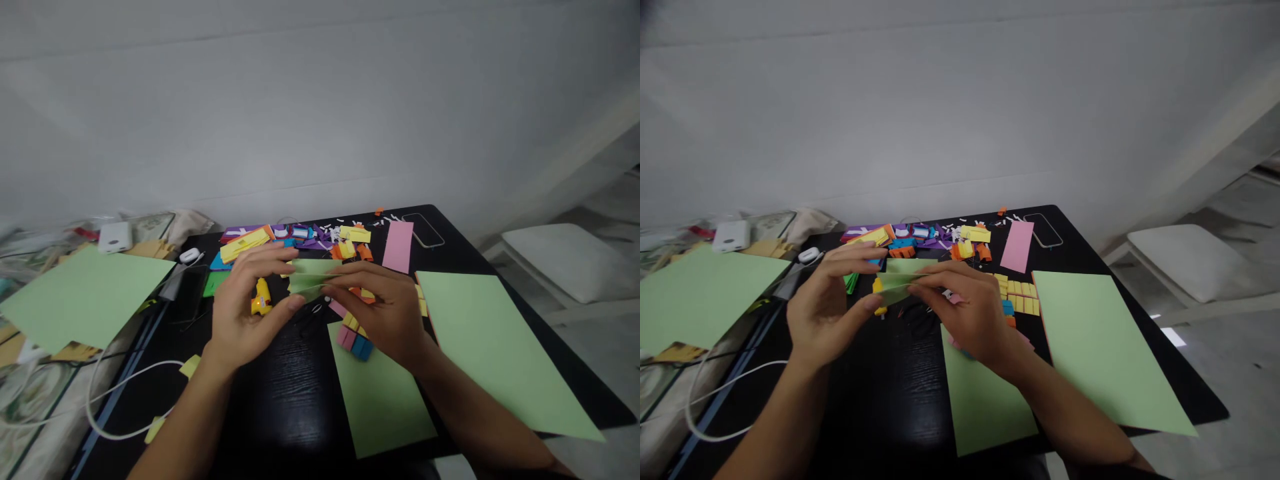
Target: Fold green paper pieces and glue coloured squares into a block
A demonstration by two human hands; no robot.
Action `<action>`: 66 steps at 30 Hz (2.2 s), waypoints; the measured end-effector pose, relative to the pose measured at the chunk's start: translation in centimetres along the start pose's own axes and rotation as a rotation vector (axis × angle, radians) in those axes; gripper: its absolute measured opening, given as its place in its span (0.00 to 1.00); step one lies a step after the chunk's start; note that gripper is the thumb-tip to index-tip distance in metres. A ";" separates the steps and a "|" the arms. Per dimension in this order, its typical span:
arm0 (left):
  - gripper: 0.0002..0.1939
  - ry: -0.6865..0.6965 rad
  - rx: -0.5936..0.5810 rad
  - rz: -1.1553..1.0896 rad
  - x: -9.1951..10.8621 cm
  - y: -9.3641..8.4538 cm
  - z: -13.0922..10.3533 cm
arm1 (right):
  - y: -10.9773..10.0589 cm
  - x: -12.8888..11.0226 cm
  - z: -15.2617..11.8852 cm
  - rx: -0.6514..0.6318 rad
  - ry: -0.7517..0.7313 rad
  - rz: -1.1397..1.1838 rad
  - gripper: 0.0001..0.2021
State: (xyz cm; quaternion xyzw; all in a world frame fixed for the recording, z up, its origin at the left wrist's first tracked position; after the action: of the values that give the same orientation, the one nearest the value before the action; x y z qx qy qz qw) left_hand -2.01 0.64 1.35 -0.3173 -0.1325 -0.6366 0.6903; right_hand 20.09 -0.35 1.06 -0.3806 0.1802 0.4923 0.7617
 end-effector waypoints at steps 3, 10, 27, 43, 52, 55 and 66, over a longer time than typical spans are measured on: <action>0.11 0.013 -0.007 0.005 0.2 0.6 -0.1 | 0.3 0.1 -0.2 -0.009 -0.005 0.031 0.07; 0.08 0.055 -0.107 0.036 0.9 0.9 0.1 | 0.5 -0.2 -0.1 -0.005 0.032 0.092 0.08; 0.06 0.029 0.072 0.094 1.1 -0.3 -0.4 | -1.4 1.0 1.2 0.007 -0.170 -0.013 0.08; 0.13 0.092 -0.006 0.033 1.5 1.0 -0.6 | 0.2 -0.2 -0.5 0.021 0.153 0.152 0.10; 0.10 0.068 -0.016 0.150 1.4 1.1 -0.8 | 0.2 -0.4 -0.3 0.047 0.220 0.184 0.12; 0.09 0.079 -0.019 0.176 1.5 1.2 -0.8 | 0.2 -0.3 -0.3 0.046 0.231 0.198 0.12; 0.06 0.036 -0.029 0.240 1.9 1.2 -0.7 | 0.3 -0.2 -0.4 0.049 0.252 0.178 0.11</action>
State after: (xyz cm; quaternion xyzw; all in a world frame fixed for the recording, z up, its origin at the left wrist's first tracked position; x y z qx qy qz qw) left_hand -0.70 -1.33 1.58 -0.3294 -0.0720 -0.5569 0.7590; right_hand 19.78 -0.75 0.81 -0.4032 0.3191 0.5018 0.6955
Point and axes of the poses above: each hand's wrist, its own z-axis towards the middle knuckle, its own y-axis out of the palm, x = y × z, the point moved 1 cm from there along z, towards the middle knuckle, and after that the axes turned 13 degrees about -z, right-handed, at the moved point
